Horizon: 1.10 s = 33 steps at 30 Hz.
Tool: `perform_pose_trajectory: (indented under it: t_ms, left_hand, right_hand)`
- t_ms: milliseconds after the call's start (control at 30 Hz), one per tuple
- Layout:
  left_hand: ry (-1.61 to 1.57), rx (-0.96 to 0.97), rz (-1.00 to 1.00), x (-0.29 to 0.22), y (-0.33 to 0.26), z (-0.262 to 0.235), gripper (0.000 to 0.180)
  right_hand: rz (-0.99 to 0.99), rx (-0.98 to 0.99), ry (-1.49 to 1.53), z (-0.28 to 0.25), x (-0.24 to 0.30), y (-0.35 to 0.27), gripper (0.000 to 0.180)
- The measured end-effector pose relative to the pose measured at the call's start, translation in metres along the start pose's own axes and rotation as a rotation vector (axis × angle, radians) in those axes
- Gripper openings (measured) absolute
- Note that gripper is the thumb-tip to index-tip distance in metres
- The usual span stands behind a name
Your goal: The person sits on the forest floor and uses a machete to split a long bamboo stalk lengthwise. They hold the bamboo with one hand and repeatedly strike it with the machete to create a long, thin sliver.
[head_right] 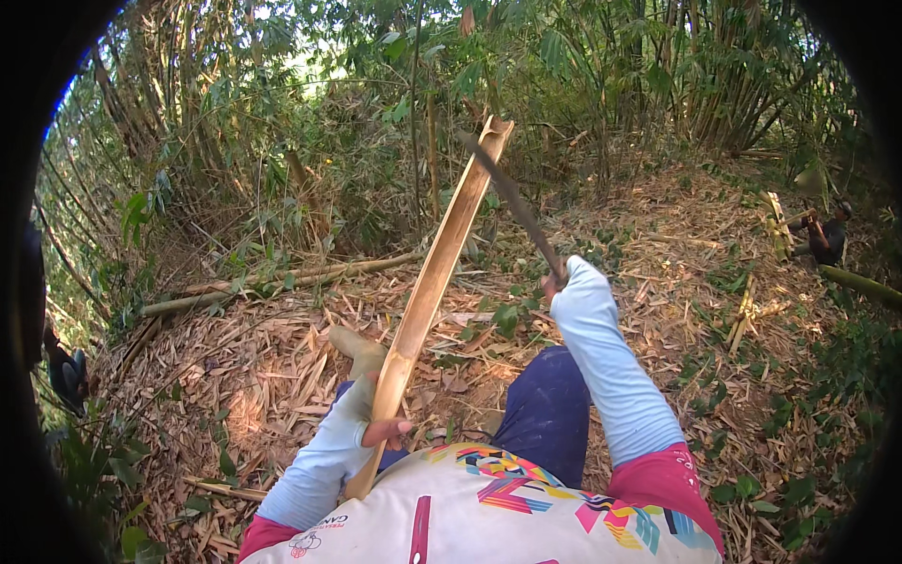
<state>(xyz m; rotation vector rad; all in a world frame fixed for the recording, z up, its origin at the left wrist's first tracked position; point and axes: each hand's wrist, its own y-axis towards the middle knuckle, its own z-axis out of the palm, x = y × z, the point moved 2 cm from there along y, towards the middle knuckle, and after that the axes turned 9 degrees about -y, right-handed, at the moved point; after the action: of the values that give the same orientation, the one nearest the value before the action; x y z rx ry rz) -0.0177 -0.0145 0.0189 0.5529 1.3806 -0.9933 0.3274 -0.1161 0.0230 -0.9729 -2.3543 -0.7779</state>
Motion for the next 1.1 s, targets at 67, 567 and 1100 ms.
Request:
perform_pose_trajectory:
  t_ms: [67,567,1100]
  left_hand:
    - [0.001,-0.033,0.021,-0.001,0.004,0.000,0.076]
    - [-0.052,-0.106,0.028,0.007,0.007,0.002,0.081]
    - [-0.027,-0.066,0.050,-0.004,0.001,0.012,0.072]
  right_hand:
    - [-0.058,0.111,0.018,0.014,0.021,-0.019,0.014]
    - [-0.551,0.573,-0.446,0.055,0.100,-0.059,0.011]
    - [-0.419,0.597,-0.455,0.030,0.103,-0.045,0.017]
